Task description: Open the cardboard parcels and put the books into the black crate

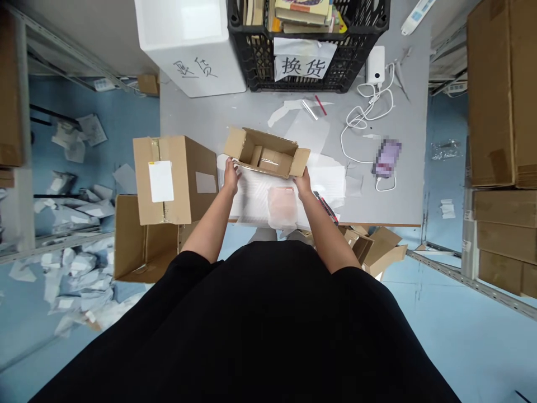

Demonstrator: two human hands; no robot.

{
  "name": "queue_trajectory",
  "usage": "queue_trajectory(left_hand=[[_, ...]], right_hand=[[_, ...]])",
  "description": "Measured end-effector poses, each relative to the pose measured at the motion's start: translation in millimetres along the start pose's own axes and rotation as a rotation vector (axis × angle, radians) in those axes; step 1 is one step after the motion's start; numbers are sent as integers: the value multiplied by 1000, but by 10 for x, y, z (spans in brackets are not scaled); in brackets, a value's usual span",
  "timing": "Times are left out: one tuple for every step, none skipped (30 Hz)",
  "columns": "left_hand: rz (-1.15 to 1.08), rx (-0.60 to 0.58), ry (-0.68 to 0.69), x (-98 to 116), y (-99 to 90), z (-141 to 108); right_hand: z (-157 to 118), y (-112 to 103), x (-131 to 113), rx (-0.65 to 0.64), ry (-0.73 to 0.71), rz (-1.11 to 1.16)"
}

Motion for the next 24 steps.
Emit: queue_trajectory(left_hand=[[-18,-40,-22,45,28,29],[-36,-85,-43,73,61,36],[-53,-129,-56,90,93,25],[-69,-168,-58,100,121,-2],[-81,-202,-50,106,145,-41],[-90,-233,-37,111,163,-87],[-94,-263,-26,117,178,-138],[-92,-295,-17,124,193,-192],[-86,-326,-13,131,212,-247],[-76,-358,-12,139,238,-304],[-63,-389,-15,144,274,-362],[-47,-423,-19,145,320,-423],[-30,-457,-21,141,378,-487],[-14,-494,-21,130,446,-557],[0,-532,-18,113,523,-631],[14,-573,-12,88,608,-712],[27,-615,-4,55,700,-799],[40,-660,4,15,797,-892],[55,-704,12,-34,899,-992],[76,-744,18,-91,1004,-1100],[100,-780,22,-156,1111,-1215],[130,-813,26,-229,1221,-1340],[164,-842,28,-309,1330,-1474],[200,-873,28,-397,1439,-1617]], right_hand=[[-21,74,-26,-7,27,56],[-55,142,-43,-11,43,94],[-98,196,-55,0,52,117],[-146,232,-63,24,53,130],[-196,246,-70,53,48,141],[-250,240,-77,84,34,153],[-306,213,-84,114,14,167],[-366,168,-89,143,-12,181],[-431,108,-92,173,-39,194],[-504,37,-89,203,-66,205],[-584,-42,-79,234,-94,216],[-670,-126,-61,266,-123,229],[-763,-214,-33,299,-149,250],[-861,-305,6,335,-172,279],[-962,-399,56,373,-189,315],[-1064,-497,117,416,-194,352],[-1168,-601,188,460,-192,388],[-1273,-710,267,501,-185,421],[-1379,-825,353,538,-180,449],[-1488,-947,443,571,-181,472],[-1601,-1076,535,604,-184,490],[-1721,-1210,630,639,-187,501],[-1846,-1348,723,676,-185,500],[-1980,-1489,816,717,-177,490]])
Point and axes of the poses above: each hand's wrist, its own z-axis towards the middle knuckle, its own y-axis out of the palm, x = y × z, the point moved 1 cm from there along z, towards the middle knuckle, and after that the axes turned 3 degrees about z, right-handed, at the moved point
